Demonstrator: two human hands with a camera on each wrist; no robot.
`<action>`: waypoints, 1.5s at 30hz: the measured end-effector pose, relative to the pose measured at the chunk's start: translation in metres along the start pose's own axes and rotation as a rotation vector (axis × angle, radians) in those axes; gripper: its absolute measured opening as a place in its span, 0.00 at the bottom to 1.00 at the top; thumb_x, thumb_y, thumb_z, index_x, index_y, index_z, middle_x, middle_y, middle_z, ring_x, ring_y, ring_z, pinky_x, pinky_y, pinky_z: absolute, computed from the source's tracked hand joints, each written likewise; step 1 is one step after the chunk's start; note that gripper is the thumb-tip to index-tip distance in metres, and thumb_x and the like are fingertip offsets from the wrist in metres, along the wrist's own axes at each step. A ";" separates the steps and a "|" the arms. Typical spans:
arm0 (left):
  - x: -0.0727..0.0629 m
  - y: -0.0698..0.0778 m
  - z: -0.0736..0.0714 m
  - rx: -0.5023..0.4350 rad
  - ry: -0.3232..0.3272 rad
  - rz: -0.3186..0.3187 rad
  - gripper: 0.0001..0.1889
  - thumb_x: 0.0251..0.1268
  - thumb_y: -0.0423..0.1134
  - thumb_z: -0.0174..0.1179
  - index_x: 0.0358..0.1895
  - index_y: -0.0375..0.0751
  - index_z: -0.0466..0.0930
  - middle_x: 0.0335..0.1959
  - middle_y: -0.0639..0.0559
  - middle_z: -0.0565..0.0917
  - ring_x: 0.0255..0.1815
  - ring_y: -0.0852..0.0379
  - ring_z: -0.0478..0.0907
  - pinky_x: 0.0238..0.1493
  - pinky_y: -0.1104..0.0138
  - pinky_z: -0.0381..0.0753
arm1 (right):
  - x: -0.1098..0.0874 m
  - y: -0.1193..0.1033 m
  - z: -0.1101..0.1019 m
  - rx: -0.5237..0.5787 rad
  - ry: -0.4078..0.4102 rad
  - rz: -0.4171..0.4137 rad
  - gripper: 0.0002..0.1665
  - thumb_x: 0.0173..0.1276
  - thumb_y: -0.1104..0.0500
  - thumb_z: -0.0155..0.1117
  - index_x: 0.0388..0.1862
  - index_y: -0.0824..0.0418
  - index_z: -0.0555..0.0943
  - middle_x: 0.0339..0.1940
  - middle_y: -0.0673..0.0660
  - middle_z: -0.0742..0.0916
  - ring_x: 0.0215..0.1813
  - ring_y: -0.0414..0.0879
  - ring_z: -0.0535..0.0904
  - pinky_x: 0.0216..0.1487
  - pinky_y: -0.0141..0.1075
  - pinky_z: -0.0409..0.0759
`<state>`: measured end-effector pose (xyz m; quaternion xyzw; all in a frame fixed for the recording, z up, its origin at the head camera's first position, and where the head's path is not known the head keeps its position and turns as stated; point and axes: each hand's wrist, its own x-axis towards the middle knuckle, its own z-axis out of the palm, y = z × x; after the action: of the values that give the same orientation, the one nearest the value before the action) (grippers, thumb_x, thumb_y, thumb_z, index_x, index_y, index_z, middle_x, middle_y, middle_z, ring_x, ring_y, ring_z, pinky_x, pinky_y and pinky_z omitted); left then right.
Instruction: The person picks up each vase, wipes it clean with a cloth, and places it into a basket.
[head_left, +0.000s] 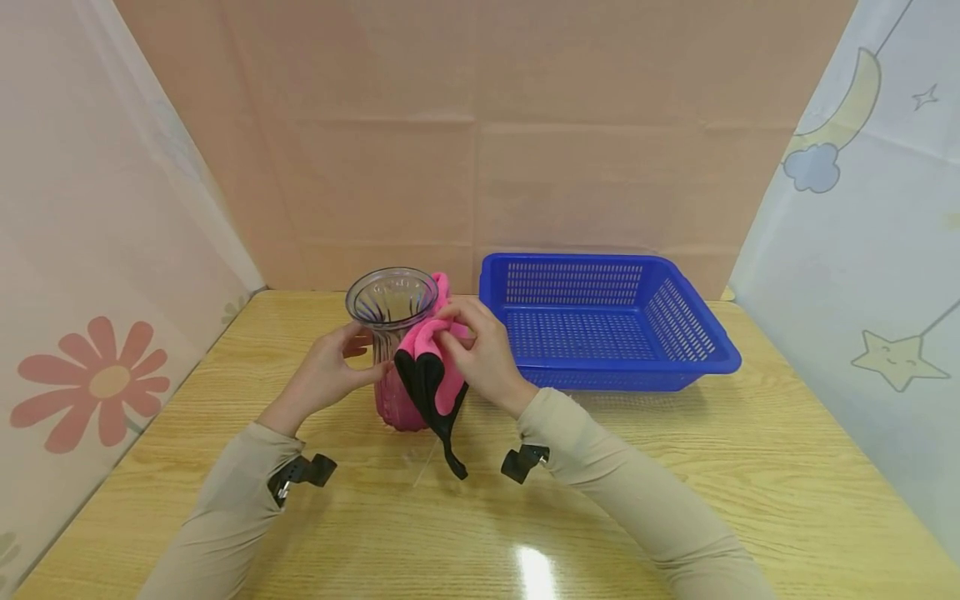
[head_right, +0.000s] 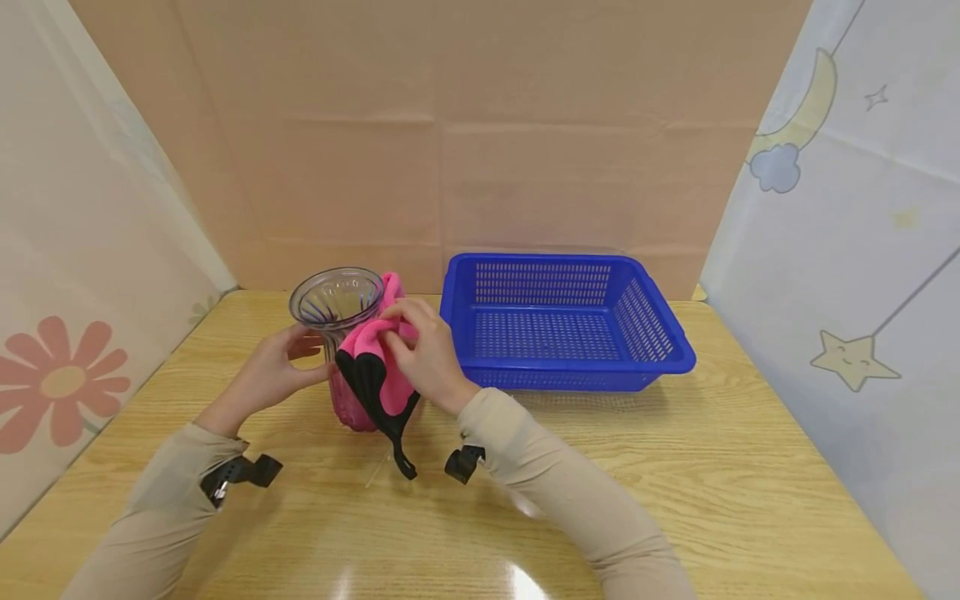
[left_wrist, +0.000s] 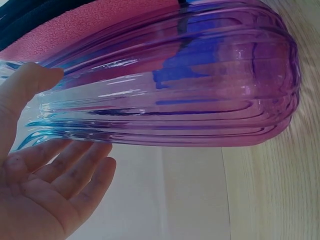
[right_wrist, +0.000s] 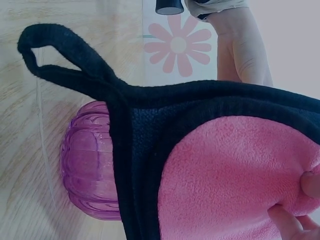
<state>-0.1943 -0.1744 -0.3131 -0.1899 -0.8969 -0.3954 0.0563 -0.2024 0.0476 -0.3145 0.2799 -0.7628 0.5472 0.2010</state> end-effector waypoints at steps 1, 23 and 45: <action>0.000 0.000 0.000 -0.001 -0.001 -0.001 0.29 0.57 0.34 0.66 0.62 0.29 0.69 0.54 0.29 0.80 0.55 0.34 0.78 0.60 0.45 0.79 | 0.000 0.000 0.000 0.000 0.001 0.000 0.07 0.62 0.72 0.62 0.39 0.68 0.80 0.52 0.66 0.81 0.52 0.56 0.82 0.46 0.41 0.88; -0.001 0.001 0.000 0.001 -0.004 -0.018 0.28 0.58 0.34 0.65 0.62 0.30 0.69 0.54 0.29 0.80 0.56 0.32 0.78 0.60 0.46 0.79 | -0.003 0.002 0.002 -0.035 -0.041 0.016 0.07 0.62 0.71 0.63 0.39 0.67 0.80 0.48 0.65 0.82 0.52 0.57 0.82 0.48 0.44 0.87; -0.002 -0.004 0.002 -0.012 0.002 -0.005 0.29 0.58 0.37 0.66 0.64 0.35 0.69 0.53 0.33 0.82 0.58 0.36 0.78 0.62 0.46 0.77 | -0.011 0.009 0.004 -0.104 -0.062 -0.001 0.06 0.61 0.71 0.63 0.38 0.68 0.80 0.45 0.65 0.83 0.56 0.58 0.80 0.51 0.49 0.86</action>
<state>-0.1942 -0.1756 -0.3173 -0.1874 -0.8949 -0.4012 0.0549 -0.1999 0.0483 -0.3292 0.2862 -0.7958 0.4979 0.1920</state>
